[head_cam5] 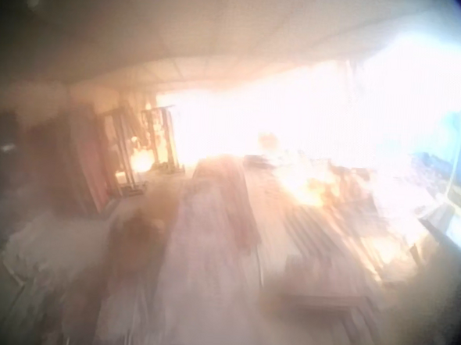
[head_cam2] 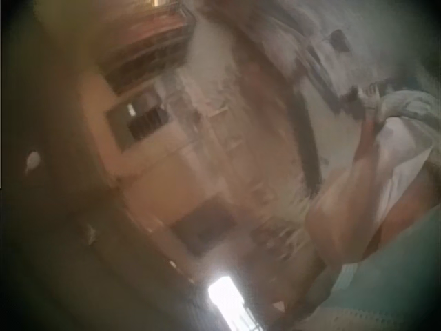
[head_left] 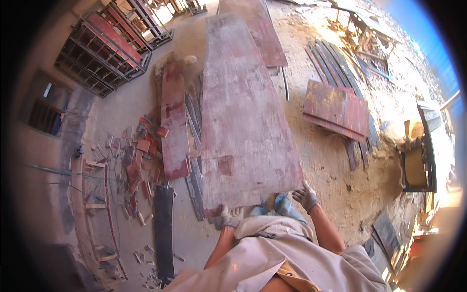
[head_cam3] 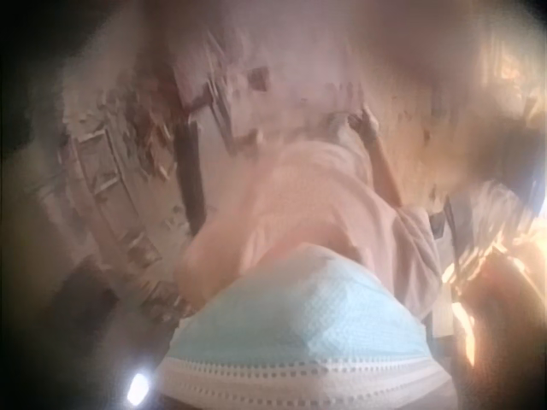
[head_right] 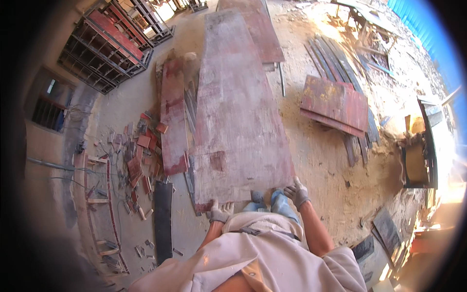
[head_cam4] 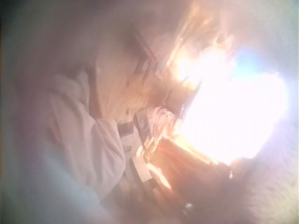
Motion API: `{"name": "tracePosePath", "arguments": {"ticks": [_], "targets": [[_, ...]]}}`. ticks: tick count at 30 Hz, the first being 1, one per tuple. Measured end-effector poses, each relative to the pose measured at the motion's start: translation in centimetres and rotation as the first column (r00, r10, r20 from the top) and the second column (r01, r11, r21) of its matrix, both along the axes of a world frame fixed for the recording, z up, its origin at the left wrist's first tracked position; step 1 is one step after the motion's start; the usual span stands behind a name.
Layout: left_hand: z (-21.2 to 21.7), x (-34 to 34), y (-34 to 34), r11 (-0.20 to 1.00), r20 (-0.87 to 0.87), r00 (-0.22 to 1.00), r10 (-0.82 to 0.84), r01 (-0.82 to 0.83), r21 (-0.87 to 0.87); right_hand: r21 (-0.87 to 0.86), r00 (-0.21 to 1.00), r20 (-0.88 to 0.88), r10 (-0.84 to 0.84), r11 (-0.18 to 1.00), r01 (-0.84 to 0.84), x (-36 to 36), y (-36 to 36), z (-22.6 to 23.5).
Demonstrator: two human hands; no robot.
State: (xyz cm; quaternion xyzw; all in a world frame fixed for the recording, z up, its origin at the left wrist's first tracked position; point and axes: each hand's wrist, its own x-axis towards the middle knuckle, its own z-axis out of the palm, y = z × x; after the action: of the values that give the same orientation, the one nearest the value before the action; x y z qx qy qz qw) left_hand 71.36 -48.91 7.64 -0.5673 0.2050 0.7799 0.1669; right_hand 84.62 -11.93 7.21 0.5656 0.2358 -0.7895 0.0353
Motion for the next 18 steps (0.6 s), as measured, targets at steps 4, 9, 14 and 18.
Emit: {"name": "tracePosePath", "arguments": {"ticks": [4,9,14,18], "targets": [[1.6,0.0,0.6,0.997,-0.044,0.996,-0.08,0.08,-0.013,-0.356,0.97,-0.238,-0.055,0.934,-0.034,1.7,-4.9,0.9],[3.1,-3.4,5.7,0.996,-0.1,0.992,-0.074,0.079,0.041,-0.276,0.851,-0.506,0.138,0.91,-0.311,-3.8,-7.7,3.5],[6.1,0.8,12.1,0.99,-0.064,0.989,-0.134,0.136,0.027,-0.266,0.917,-0.387,0.098,0.94,-0.213,-5.7,-8.4,5.3],[7.1,4.5,16.3,0.964,-0.052,0.963,-0.265,0.262,-0.055,-0.146,0.929,-0.365,-0.054,0.989,0.0,-3.2,-6.6,6.6]]}}
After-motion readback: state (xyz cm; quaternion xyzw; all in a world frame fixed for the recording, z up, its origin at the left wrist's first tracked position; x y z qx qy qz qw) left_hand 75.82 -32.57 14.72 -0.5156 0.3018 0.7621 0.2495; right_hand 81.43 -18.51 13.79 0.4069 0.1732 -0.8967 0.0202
